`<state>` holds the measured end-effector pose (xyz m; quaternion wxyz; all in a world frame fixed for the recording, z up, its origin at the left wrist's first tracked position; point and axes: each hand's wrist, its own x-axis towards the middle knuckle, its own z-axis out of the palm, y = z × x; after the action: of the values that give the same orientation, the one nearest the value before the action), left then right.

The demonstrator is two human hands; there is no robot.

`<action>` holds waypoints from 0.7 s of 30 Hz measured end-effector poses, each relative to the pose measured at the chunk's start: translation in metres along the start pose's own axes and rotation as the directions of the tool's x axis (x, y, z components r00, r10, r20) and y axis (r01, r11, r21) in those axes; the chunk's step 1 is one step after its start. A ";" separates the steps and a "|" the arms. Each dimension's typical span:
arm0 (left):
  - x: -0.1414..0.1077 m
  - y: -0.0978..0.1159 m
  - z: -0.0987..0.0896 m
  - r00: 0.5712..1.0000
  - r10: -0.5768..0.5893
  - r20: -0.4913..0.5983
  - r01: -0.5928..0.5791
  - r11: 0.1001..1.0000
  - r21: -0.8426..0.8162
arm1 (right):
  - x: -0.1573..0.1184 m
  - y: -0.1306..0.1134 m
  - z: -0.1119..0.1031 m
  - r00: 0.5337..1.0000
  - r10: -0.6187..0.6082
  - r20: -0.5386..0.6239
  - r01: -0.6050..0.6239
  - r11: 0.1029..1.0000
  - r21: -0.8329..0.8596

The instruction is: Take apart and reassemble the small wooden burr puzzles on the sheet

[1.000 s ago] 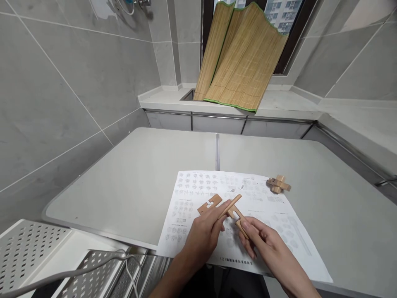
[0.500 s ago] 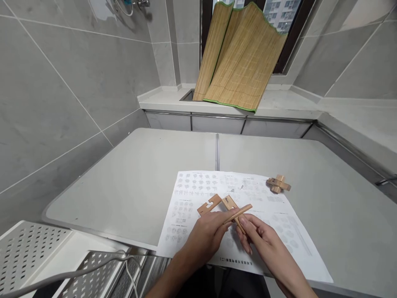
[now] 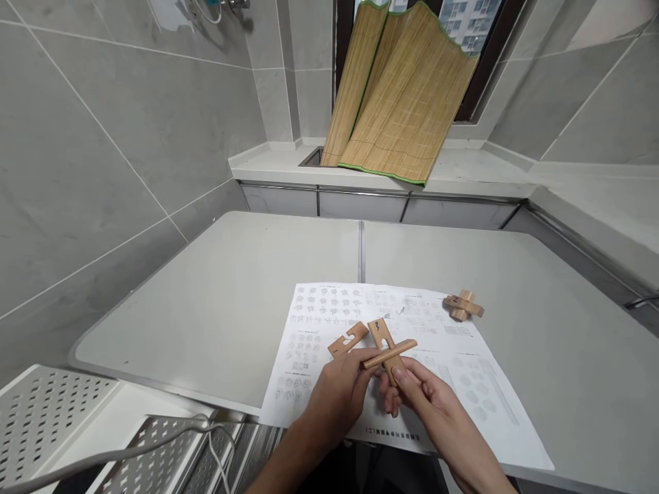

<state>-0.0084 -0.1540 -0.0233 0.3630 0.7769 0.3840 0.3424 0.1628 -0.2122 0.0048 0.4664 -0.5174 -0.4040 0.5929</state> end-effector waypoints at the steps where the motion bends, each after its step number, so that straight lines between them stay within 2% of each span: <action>1: 0.000 0.000 0.000 1.000 0.009 0.009 -0.009 1.000 -0.015 | 0.000 0.000 0.000 1.000 -0.003 -0.001 0.003 1.000 -0.002; 6: 0.003 0.003 -0.002 0.997 0.061 0.047 -0.057 0.996 -0.073 | -0.002 -0.001 -0.003 1.000 -0.016 0.009 0.016 1.000 -0.006; 11: 0.001 -0.003 -0.001 0.990 0.139 0.024 -0.139 0.990 -0.011 | -0.005 0.002 -0.004 1.000 -0.007 -0.018 0.008 1.000 0.008; 17: 0.000 -0.006 0.001 0.990 0.136 0.041 -0.137 0.990 0.025 | -0.006 0.005 -0.004 1.000 0.004 -0.023 -0.004 1.000 0.023; 21: -0.001 -0.003 0.001 0.976 0.218 -0.003 -0.218 0.974 0.065 | -0.005 0.006 -0.003 0.999 -0.015 -0.028 0.016 0.999 0.038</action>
<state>-0.0089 -0.1536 -0.0259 0.2961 0.8239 0.3090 0.3715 0.1651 -0.2186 -0.0007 0.4865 -0.5135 -0.3901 0.5895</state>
